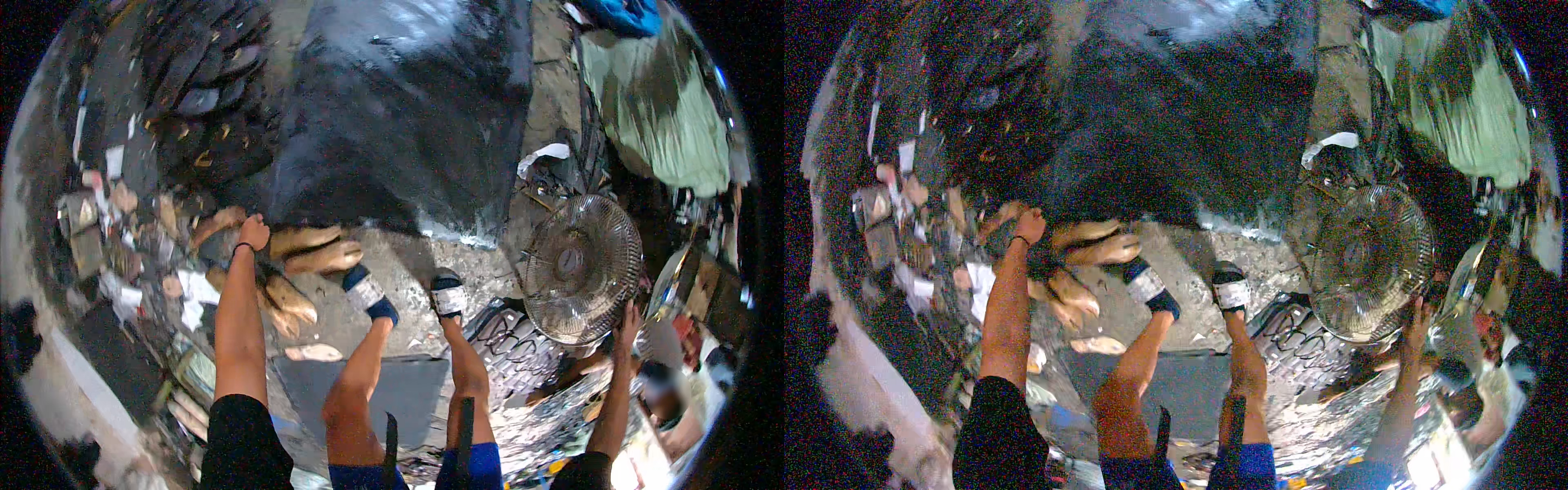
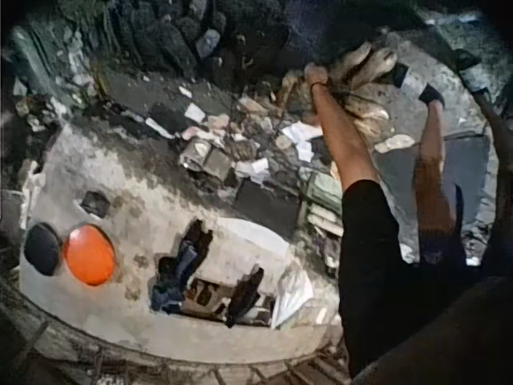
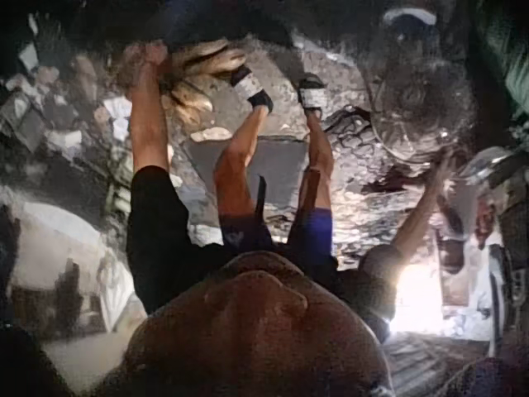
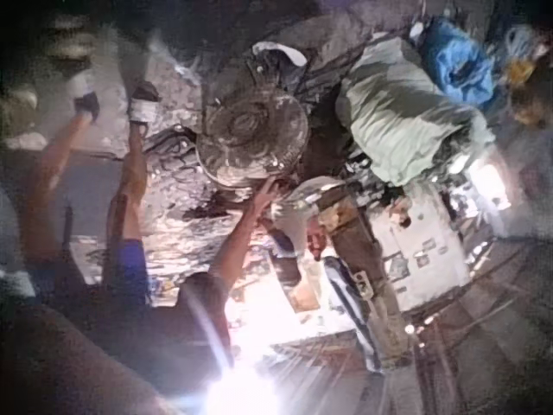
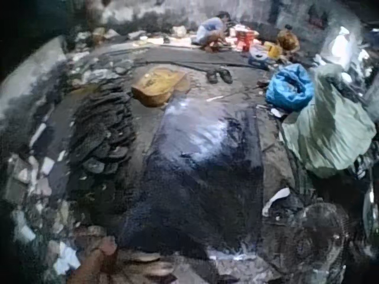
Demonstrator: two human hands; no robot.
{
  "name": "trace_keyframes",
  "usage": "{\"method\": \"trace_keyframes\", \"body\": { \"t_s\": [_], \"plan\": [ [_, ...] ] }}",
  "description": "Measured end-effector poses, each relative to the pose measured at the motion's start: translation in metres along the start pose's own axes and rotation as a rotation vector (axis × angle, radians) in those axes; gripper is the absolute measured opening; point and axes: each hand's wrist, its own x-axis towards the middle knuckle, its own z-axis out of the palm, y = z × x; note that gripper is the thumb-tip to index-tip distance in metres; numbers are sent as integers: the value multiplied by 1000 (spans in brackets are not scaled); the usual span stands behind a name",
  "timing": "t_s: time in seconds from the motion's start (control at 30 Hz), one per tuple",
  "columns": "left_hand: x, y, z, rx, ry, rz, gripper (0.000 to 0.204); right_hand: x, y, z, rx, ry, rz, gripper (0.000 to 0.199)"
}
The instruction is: The person pours a yellow adhesive from a container onto a black rubber sheet and spreads it evenly using a scraper. The person then lifts the sheet and places it aside.
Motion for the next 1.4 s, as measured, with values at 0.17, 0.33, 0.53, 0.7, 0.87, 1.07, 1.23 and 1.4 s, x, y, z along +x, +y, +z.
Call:
{"method": "trace_keyframes", "body": {
  "t_s": [0.17, 0.33, 0.53, 0.7, 0.87, 1.07, 1.23, 1.4],
  "plan": [
    [-243, 141, 69, -574, -14, -32, 16, -64, -140, -93, -269, 585, -226, 50],
    [-569, 126, 89, -451, -189, -481, 27, -125, -233, -53, 39, 20, -602, 45],
    [-858, 240, 143, -930, -120, -970, 31, -136, -324, -24, 405, -640, -404, 34],
    [-906, 372, 153, -1216, -95, -1403, 27, -114, -441, 20, 2, -786, -813, 24],
    [-921, 461, 138, -1286, -196, -1383, 44, -108, -562, 131, -280, -1078, -1135, 25],
    [-897, 512, 111, -1618, 386, -1712, 29, -397, -671, 173, -582, -913, -1859, 51],
    [-886, 495, 103, -1650, 532, -1812, 30, -592, -677, 181, -629, -1082, -1732, 46],
    [-895, 385, 88, -2086, 942, -2004, 39, -589, -658, 359, -362, -1262, -1631, 16]
  ]
}}
